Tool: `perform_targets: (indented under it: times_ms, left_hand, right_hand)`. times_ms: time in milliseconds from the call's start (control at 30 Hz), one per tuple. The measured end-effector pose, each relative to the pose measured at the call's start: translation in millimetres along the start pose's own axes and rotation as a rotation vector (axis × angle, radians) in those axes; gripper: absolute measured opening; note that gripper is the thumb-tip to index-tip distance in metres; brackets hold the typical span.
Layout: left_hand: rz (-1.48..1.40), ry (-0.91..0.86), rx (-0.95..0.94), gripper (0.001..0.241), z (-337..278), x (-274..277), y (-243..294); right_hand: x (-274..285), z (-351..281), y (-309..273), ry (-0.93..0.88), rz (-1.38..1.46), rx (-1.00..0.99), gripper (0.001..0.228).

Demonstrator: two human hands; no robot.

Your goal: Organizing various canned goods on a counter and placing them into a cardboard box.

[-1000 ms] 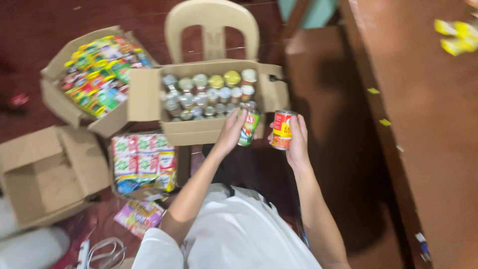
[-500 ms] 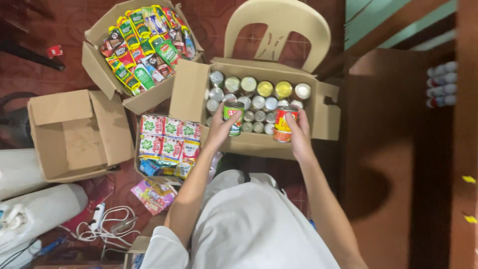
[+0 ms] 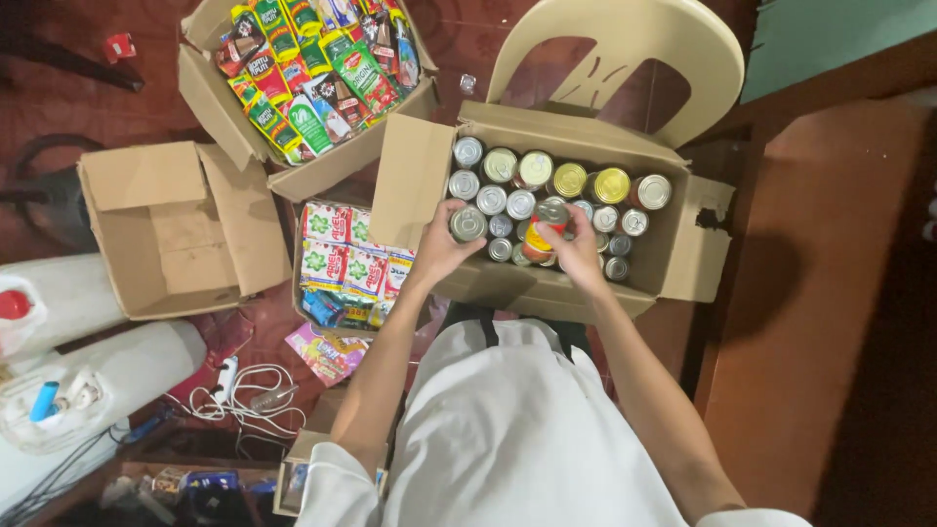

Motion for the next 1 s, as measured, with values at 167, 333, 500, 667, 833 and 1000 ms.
perform_targets:
  times_ms: [167, 333, 500, 667, 833, 1000]
  left_hand:
    - [0.127, -0.002, -0.002, 0.067, -6, -9, -33]
    - [0.212, 0.05, -0.087, 0.071, -18, -17, -54]
    - [0.123, 0.111, 0.113, 0.065, -46, 5, -29]
    - [-0.032, 0.227, 0.051, 0.063, -66, 34, -31]
    - [-0.053, 0.27, 0.022, 0.065, -72, 53, -29]
    - [-0.1, 0.287, -0.003, 0.065, -71, 58, -32]
  right_hand:
    - [-22, 11, 30, -0.045, -0.21, -0.045, 0.063]
    - [-47, 17, 44, -0.089, -0.439, -0.058, 0.065]
    - [-76, 15, 46, -0.183, -0.474, -0.059, 0.063]
    - [-102, 13, 48, -0.211, -0.521, 0.329, 0.064]
    - [-129, 2, 59, -0.286, -0.467, 0.283, 0.062]
    - [-150, -7, 58, -0.265, -0.529, 0.118, 0.066]
Point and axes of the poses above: each hand's wrist, its own z-axis towards the middle knuckle, its own x-axis out of the back of the hand, y = z × x, the point moved 4 cm from there along z, towards the middle knuckle, and after that the axes turned 11 degrees about y, right-handed, at the moved point
